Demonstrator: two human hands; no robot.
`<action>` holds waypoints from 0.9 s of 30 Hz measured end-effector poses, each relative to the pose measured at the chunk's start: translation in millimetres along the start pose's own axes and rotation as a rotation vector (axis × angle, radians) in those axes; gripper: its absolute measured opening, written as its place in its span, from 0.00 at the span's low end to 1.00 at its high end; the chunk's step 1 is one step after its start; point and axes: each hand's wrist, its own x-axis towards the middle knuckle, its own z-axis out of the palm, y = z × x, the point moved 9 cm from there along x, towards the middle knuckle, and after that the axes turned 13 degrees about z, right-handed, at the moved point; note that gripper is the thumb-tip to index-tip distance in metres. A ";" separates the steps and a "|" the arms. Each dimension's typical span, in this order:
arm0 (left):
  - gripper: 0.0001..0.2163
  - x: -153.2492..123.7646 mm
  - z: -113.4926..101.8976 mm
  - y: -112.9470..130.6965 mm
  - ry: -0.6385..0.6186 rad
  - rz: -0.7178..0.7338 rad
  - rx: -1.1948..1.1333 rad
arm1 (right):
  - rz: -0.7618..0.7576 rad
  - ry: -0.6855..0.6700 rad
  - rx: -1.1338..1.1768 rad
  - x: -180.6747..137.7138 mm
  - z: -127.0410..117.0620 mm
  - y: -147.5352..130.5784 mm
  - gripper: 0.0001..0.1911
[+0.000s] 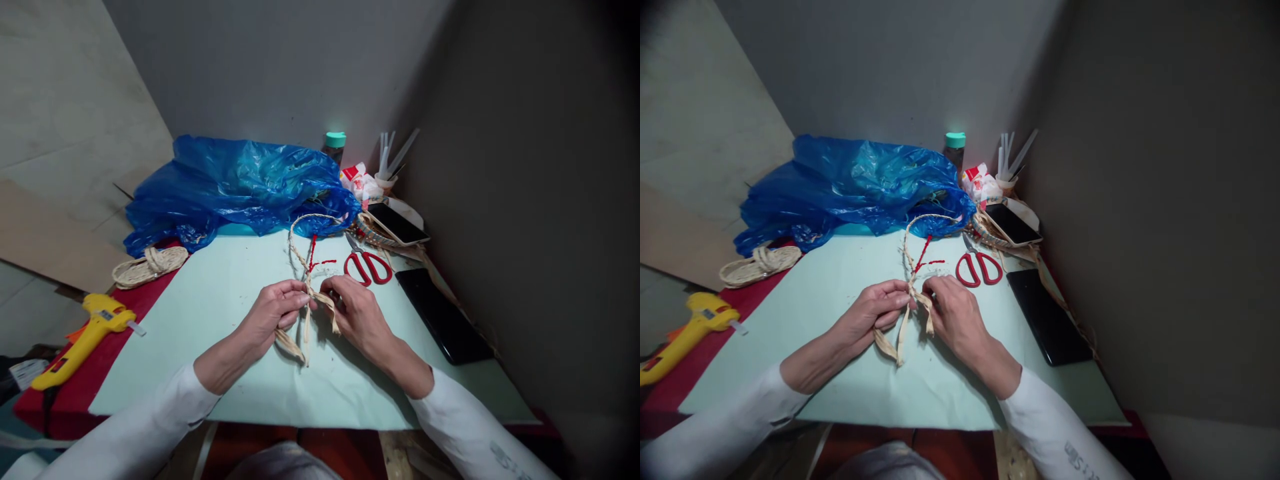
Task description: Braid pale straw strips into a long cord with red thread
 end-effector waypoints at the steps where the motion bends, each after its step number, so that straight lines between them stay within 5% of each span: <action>1: 0.08 0.2 -0.3 0.0 0.001 -0.002 0.002 | 0.013 0.001 0.008 0.3 -0.6 0.8 0.06; 8: 0.10 0.2 -7.9 0.8 0.084 0.042 0.109 | 0.355 -0.176 0.304 -1.6 3.9 23.2 0.14; 11: 0.10 -0.4 -8.2 0.4 0.113 0.031 0.135 | 0.276 -0.206 0.111 -8.9 9.8 13.8 0.15; 18: 0.10 -2.0 -8.0 0.4 0.158 -0.010 0.149 | -0.088 0.014 -0.424 -28.8 16.5 -20.0 0.10; 22: 0.11 -3.6 -6.6 -2.3 0.148 -0.022 0.138 | -0.288 0.059 -0.533 -38.4 24.8 -36.9 0.14; 27: 0.10 -3.1 -6.8 -4.0 0.138 -0.032 0.079 | -0.290 0.013 -0.576 -36.8 32.4 -40.9 0.14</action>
